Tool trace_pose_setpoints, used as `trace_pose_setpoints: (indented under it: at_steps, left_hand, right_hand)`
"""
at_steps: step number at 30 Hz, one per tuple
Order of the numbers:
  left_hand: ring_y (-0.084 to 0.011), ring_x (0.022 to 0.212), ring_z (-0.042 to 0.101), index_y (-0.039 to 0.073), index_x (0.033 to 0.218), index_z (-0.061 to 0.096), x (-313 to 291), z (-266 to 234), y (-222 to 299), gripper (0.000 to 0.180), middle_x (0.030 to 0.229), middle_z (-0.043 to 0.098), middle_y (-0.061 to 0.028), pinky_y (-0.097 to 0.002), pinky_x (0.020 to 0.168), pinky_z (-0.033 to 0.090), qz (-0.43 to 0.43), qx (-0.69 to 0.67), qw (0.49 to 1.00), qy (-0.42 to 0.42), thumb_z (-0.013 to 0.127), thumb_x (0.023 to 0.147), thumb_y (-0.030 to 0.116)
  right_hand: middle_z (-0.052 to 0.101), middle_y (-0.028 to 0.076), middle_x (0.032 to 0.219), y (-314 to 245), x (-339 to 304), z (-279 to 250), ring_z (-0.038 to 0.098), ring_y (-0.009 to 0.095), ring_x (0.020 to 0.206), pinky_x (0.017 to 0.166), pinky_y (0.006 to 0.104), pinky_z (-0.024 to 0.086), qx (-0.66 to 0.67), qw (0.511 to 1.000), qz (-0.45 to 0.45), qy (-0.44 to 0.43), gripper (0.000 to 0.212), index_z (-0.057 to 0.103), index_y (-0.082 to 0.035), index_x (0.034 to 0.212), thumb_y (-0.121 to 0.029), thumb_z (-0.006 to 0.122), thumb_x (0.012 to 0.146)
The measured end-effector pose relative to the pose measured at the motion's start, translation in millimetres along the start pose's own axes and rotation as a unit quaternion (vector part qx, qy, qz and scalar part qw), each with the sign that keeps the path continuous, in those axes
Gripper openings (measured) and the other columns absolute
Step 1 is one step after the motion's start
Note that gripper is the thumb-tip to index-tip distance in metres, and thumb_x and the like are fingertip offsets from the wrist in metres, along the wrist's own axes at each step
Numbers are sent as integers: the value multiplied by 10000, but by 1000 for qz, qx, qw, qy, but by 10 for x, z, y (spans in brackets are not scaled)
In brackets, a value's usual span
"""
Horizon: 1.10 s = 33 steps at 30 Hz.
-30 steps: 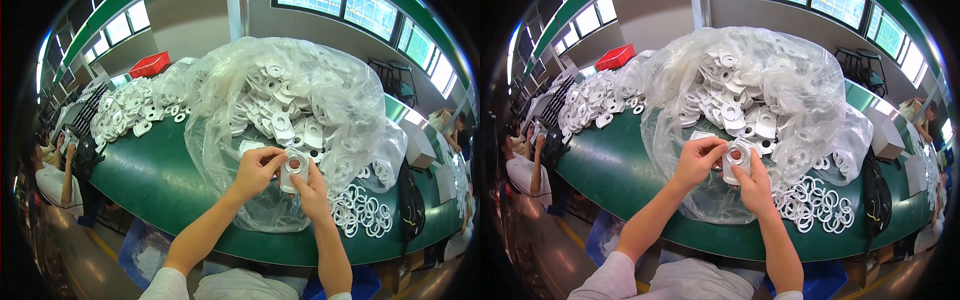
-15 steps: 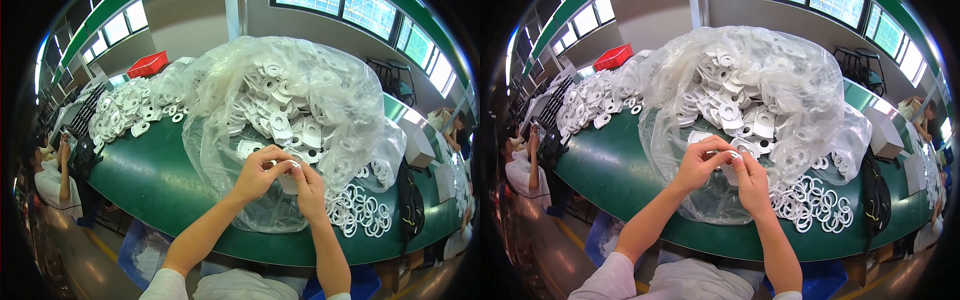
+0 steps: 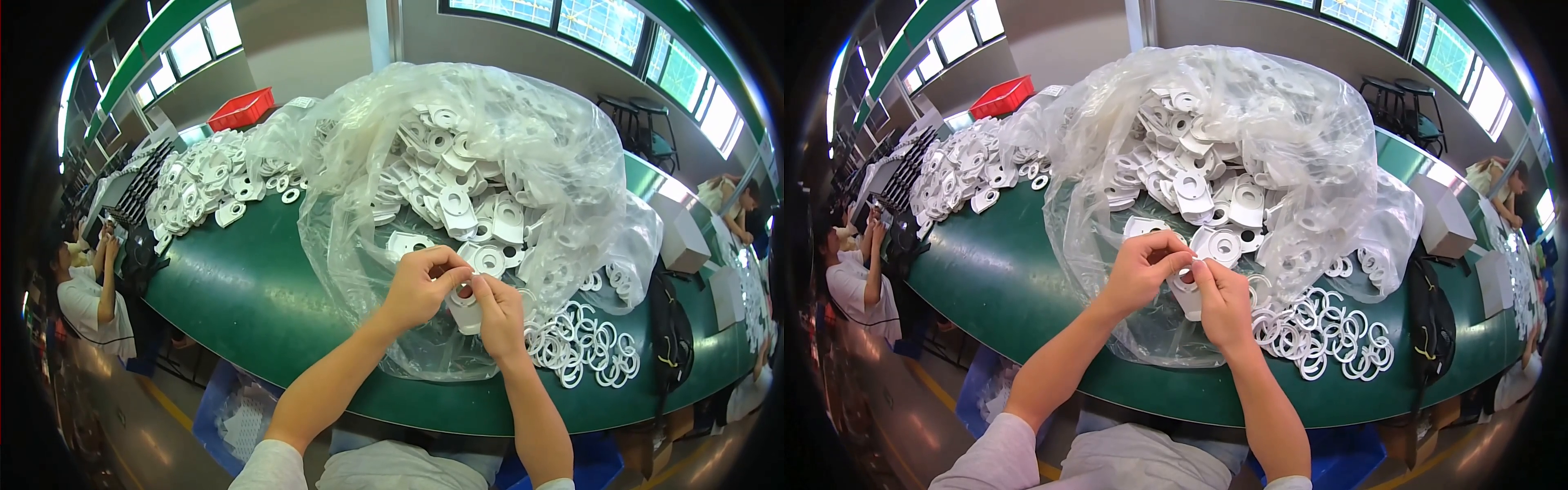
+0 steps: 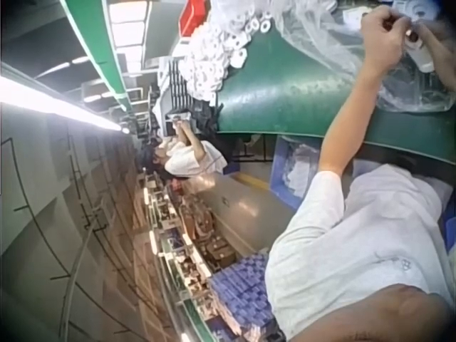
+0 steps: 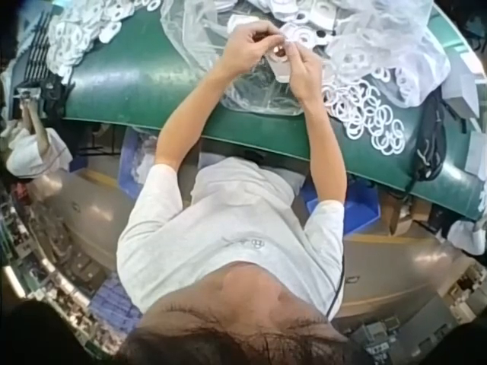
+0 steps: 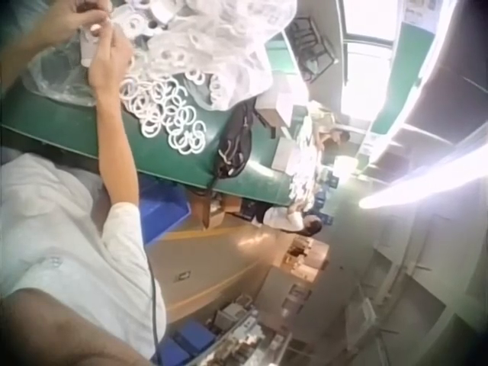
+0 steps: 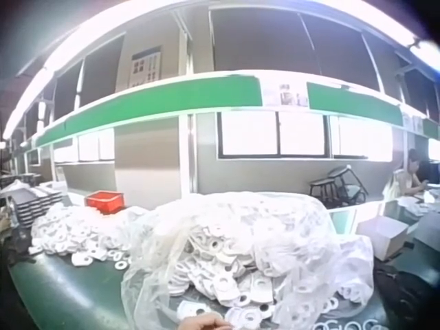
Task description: Assembling small white plastic components at a factory workbench by fitting rings onto bases.
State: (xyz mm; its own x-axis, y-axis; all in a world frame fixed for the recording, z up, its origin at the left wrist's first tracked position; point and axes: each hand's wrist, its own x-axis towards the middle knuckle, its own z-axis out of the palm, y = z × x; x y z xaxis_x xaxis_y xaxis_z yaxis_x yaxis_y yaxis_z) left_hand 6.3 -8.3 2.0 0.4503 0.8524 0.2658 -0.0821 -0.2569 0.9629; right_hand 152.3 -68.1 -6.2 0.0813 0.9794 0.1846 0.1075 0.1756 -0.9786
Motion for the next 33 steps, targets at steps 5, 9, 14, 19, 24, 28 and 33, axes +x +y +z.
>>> trace_pose_setpoints:
  at_steps: [5, 9, 14, 19, 24, 28, 33]
  left_hand:
    - [-55, 721, 561, -19, 919, 633, -38, 127, -55, 100, 768, 620, -9, -205, 631, 443, -19, 5, 998, 54, 604, 878, 67]
    - [-65, 701, 570, -21, 952, 637, 6, 134, -43, 120, 781, 631, -18, -205, 621, 447, -17, -18, 999, 38, 593, 884, 68]
    - [-94, 714, 601, -16, 967, 659, 11, 8, 72, 142, 864, 652, -45, -206, 607, 454, 22, 45, 999, -12, 609, 849, 46]
    - [-115, 740, 623, 1, 951, 666, -1, 62, 175, 156, 890, 651, -72, -220, 624, 500, 120, 96, 988, -21, 633, 799, -1]
    - [-187, 784, 665, 19, 911, 654, -80, 137, 250, 219, 906, 664, -108, -259, 661, 544, 272, 221, 935, 56, 677, 710, -64]
    - [-219, 782, 672, 18, 899, 650, -143, 207, 366, 253, 897, 670, -117, -281, 676, 552, 358, 273, 887, 103, 700, 670, -78]
    - [-243, 800, 677, 1, 932, 663, -185, 175, 484, 317, 925, 672, -136, -297, 675, 560, 419, 248, 869, 90, 710, 639, -111]
  right_hand:
    - [521, 3, 642, 7, 11, -2, 426, 61, 602, 534, 239, 339, -11, 999, 21, 21, 302, 609, 21, 792, -189, 461, 952]
    - [514, 1, 636, 48, 36, 8, 427, 62, 596, 532, 242, 342, 44, 997, -17, 54, 311, 605, 20, 782, -200, 463, 950]
    - [596, 72, 672, -30, 33, -44, 533, 133, 611, 585, 271, 420, -33, 997, -55, 35, 185, 606, 12, 798, -127, 514, 878]
    - [611, 106, 726, -157, -18, -81, 581, 187, 659, 611, 282, 442, -207, 950, -200, 117, 63, 613, 7, 801, -30, 580, 762]
    - [621, 72, 740, -218, 30, -101, 608, 256, 725, 634, 348, 475, -267, 890, -333, 160, 177, 633, -44, 788, 17, 633, 622]
    - [638, 59, 777, -282, 9, -103, 617, 254, 758, 667, 339, 492, -258, 857, -408, 179, 238, 645, -41, 807, 46, 653, 586]
    - [663, 74, 798, -398, -33, -137, 643, 235, 750, 651, 314, 512, -244, 830, -473, 164, 282, 668, -15, 847, 76, 644, 582]
